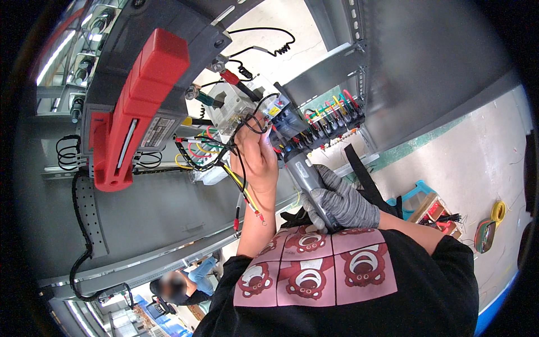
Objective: The person works inside an open electrical panel, stripping wire ends with pliers and securing connections with a cordless screwdriver. They handle multiple colored wires and tighten terminals throughout the panel.
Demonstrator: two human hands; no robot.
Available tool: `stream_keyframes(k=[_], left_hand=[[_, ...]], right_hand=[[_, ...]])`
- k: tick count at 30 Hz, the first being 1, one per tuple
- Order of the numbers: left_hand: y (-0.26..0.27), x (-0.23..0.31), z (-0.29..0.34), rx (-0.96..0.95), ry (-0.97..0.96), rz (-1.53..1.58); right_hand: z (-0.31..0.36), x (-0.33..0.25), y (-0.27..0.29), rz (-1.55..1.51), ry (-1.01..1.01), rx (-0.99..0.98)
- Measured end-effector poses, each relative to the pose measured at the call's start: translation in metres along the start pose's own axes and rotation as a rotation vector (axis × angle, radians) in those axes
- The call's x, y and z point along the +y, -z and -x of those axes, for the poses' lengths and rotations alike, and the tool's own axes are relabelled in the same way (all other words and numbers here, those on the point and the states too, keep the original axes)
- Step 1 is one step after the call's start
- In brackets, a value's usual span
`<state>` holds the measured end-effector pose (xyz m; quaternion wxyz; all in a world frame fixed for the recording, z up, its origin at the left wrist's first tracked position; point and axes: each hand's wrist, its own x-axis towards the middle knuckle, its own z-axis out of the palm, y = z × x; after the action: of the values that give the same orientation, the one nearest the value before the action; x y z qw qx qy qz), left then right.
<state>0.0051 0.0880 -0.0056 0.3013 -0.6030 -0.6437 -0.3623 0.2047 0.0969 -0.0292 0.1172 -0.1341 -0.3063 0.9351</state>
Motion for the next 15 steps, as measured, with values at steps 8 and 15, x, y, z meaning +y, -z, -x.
stream_keyframes(k=[8,15], left_hand=[[0.004,0.004,-0.001,-0.042,0.043,0.003],[0.025,0.006,0.003,-0.170,0.030,0.085]], right_hand=[[0.003,-0.009,-0.005,-0.094,-0.025,-0.022],[0.004,-0.017,-0.014,0.066,0.037,0.121]])
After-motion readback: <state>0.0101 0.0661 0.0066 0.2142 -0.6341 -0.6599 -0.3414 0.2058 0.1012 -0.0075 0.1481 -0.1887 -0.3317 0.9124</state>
